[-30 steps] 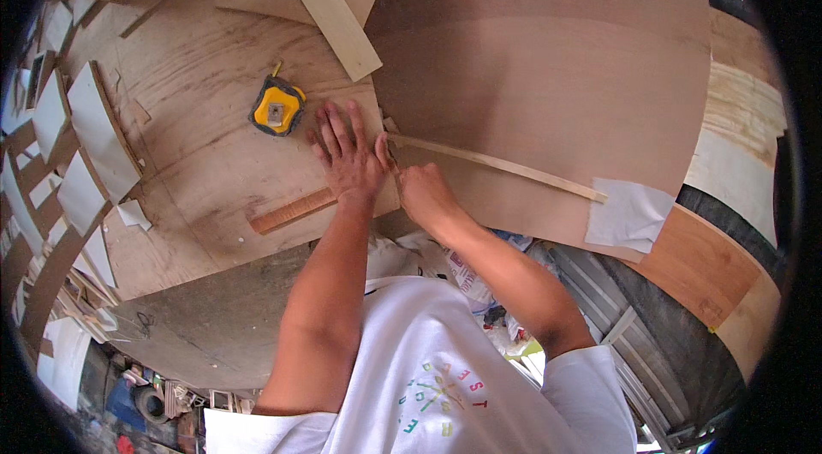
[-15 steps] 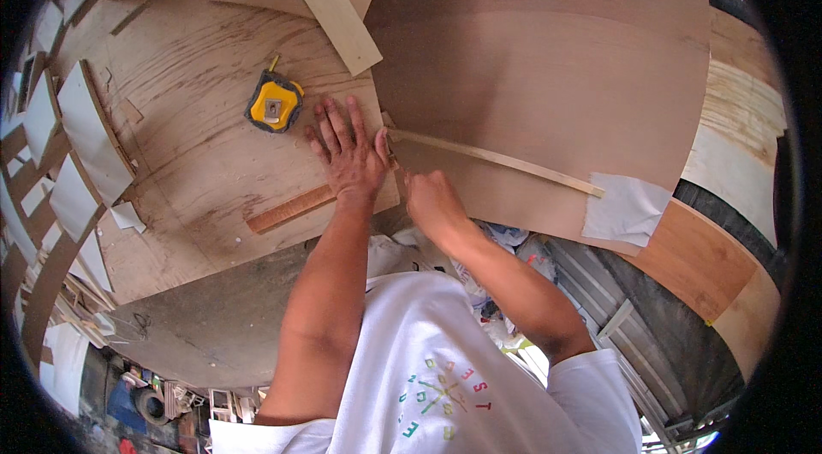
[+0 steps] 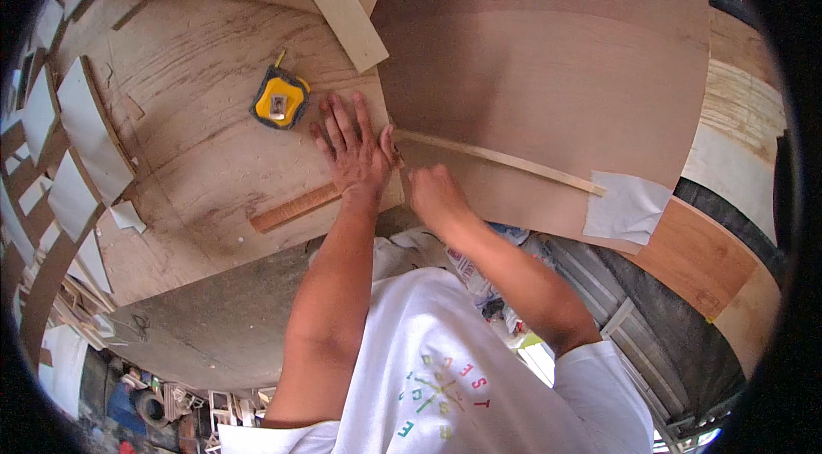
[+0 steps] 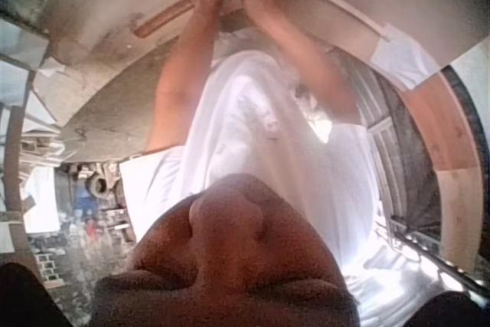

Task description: The person assembles a small wooden chair using a hammer and wooden pieces, then uses a file on a thin wooden strip at a workbench.

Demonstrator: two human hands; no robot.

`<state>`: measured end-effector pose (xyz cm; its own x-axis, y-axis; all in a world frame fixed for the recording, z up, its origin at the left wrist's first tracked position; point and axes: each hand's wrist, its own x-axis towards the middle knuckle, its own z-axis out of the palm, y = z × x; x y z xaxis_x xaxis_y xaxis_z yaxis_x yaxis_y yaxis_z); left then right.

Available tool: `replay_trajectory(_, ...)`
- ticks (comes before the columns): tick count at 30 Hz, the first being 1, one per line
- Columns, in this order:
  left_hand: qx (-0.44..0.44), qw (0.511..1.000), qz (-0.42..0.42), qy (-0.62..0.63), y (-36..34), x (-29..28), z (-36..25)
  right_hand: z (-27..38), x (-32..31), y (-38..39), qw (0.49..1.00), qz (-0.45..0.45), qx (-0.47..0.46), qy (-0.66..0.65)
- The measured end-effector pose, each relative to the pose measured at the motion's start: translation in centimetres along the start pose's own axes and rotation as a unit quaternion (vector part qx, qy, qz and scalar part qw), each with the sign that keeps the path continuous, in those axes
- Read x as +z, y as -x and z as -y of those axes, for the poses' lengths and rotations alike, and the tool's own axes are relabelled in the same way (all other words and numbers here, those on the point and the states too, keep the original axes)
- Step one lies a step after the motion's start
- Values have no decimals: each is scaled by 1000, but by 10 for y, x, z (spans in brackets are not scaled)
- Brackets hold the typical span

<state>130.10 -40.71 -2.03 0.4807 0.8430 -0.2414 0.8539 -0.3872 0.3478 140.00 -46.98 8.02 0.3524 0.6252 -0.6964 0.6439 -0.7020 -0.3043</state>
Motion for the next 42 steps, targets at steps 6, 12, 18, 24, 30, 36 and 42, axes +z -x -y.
replay_trajectory(6, 2, 1000, -16, 4, -2, -1, -2, -8, 8, -4, 998, -32, -34, 33)
replay_trajectory(12, 4, 1000, -25, -10, -4, 0, -2, -7, 7, 10, 999, -7, -2, 37)
replay_trajectory(18, 6, 999, -33, -3, -3, 0, -2, -4, 3, 16, 999, 8, -14, 50)
replay_trajectory(24, 6, 999, -40, -1, -1, 0, 0, -8, 11, 4, 999, -11, -5, 45)
replay_trajectory(30, 6, 999, -31, 13, -2, -4, -2, -17, 32, -2, 996, -75, -28, 25)
replay_trajectory(36, -3, 1000, -29, 8, -2, -4, -3, -25, 25, 7, 998, -36, -31, 35)
replay_trajectory(42, 7, 997, -81, 11, -4, 0, -4, -68, 73, 53, 997, -4, -15, 78)
